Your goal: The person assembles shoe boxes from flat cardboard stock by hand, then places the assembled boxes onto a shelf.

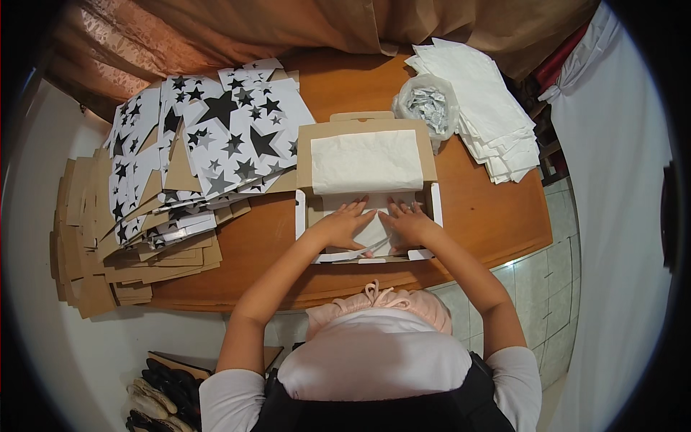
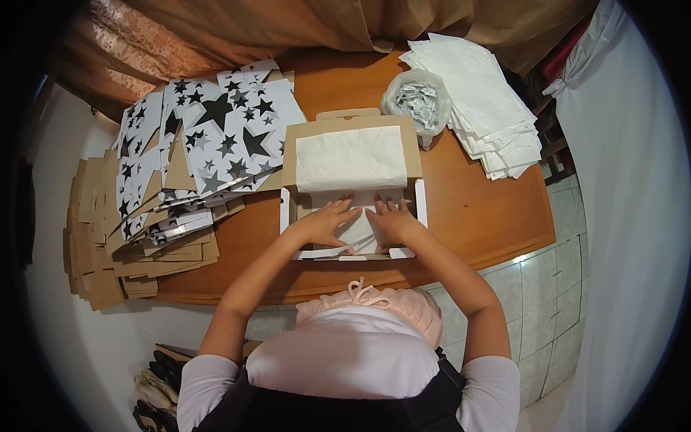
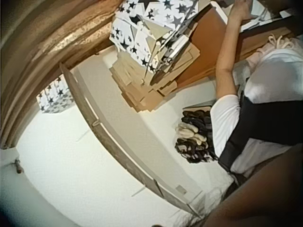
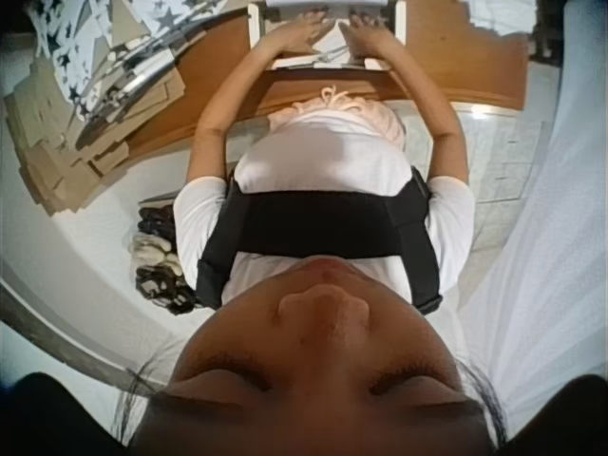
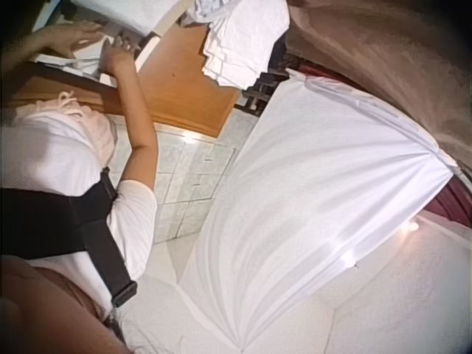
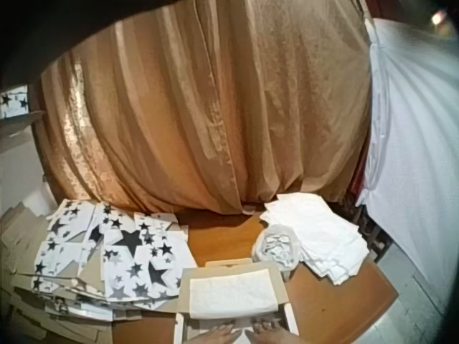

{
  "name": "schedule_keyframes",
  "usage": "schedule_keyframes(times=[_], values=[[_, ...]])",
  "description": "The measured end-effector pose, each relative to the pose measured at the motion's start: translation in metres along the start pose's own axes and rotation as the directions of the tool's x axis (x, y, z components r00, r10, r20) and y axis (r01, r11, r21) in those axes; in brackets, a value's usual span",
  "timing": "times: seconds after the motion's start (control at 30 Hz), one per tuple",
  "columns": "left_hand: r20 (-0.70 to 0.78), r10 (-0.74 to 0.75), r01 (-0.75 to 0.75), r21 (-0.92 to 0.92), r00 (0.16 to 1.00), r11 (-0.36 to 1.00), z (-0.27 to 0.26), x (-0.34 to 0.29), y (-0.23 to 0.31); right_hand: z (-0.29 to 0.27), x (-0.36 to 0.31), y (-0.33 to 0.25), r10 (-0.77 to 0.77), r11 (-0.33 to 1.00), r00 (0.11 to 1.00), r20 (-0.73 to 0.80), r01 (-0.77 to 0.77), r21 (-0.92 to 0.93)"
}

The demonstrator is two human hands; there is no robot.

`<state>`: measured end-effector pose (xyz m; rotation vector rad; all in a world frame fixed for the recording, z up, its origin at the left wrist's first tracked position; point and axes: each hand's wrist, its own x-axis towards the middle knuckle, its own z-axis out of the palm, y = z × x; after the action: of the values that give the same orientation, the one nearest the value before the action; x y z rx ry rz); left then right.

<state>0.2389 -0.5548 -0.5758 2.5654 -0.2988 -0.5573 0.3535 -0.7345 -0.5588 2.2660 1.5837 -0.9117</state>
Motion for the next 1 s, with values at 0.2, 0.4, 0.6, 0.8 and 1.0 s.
schedule_keyframes(times=[0.2,0.4,0.6,0.8,1.0], values=[[-0.051,0.011,-0.017,-0.124,0.999,0.992,-0.005,-0.007,0.007,-0.016,-0.026,0.017,-0.353,0.801,0.929,-0.106,0.359,0.479],[-0.212,0.124,-0.185,-0.298,0.969,0.936,-0.015,-0.025,0.031,-0.023,-0.065,0.007,-0.368,0.639,0.906,-0.208,0.409,0.652],[-0.069,0.017,-0.048,-0.474,0.997,0.879,-0.028,-0.044,0.051,-0.008,-0.070,-0.005,-0.218,0.660,0.909,-0.356,0.406,0.632],[-0.169,-0.129,-0.011,-0.648,0.977,0.762,-0.020,-0.048,0.057,-0.008,-0.074,-0.009,-0.178,0.674,0.896,-0.406,0.412,0.613],[-0.231,-0.164,-0.062,-0.736,0.959,0.674,-0.010,-0.047,0.056,-0.012,-0.078,-0.009,-0.071,0.602,0.898,-0.433,0.385,0.700]])
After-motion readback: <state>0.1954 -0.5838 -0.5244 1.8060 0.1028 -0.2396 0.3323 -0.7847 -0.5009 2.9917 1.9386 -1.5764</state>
